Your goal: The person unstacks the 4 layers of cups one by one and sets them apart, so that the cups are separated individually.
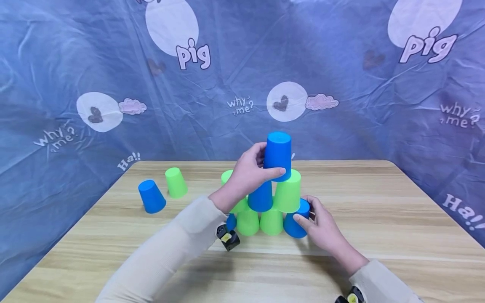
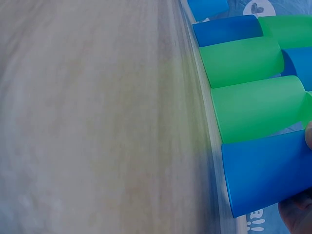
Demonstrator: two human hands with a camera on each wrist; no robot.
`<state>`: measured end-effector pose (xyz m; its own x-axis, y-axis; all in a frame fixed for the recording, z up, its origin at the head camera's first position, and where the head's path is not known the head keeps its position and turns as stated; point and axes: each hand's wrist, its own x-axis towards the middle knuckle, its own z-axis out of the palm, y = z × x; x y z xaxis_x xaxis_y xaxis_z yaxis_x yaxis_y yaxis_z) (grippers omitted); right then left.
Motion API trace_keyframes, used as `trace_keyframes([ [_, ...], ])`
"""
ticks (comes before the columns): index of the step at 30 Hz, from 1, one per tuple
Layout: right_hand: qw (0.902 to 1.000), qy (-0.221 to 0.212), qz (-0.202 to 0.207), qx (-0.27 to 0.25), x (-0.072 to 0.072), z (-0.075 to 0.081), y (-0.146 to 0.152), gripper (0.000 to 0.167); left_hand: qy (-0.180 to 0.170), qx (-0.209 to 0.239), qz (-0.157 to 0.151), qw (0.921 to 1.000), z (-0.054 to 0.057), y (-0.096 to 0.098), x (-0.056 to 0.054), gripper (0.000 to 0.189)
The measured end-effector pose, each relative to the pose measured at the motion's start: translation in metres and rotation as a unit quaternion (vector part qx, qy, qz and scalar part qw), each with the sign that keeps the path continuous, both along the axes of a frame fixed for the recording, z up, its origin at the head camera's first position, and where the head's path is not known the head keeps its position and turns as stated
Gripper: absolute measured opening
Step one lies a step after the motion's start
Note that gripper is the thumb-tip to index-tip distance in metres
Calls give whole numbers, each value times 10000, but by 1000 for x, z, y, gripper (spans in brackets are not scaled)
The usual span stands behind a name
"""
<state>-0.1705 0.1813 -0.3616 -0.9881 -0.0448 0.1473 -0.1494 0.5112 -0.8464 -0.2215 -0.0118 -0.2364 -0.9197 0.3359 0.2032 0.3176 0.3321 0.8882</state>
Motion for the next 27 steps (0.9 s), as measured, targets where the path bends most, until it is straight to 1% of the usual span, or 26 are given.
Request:
trace_keyframes([
  [5,10000,-5,8,-18,0,-1,1,51,150,-173,58,9997,0,3,1,66],
  [9,10000,-9,-11,-8,0,-1,2,51,212,-156,47,9996,-1,3,2,65],
  [17,9999,102,16,-26,2,1,2,50,313,203,53,9993,-4,-2,5,62],
  [22,9998,188,19,-63,3,1,2,48,540,490,-28,9973,-7,-7,9,60],
  [27,9999,114,28,-85,3,2,0,50,821,791,-131,9934,-10,-14,14,57],
])
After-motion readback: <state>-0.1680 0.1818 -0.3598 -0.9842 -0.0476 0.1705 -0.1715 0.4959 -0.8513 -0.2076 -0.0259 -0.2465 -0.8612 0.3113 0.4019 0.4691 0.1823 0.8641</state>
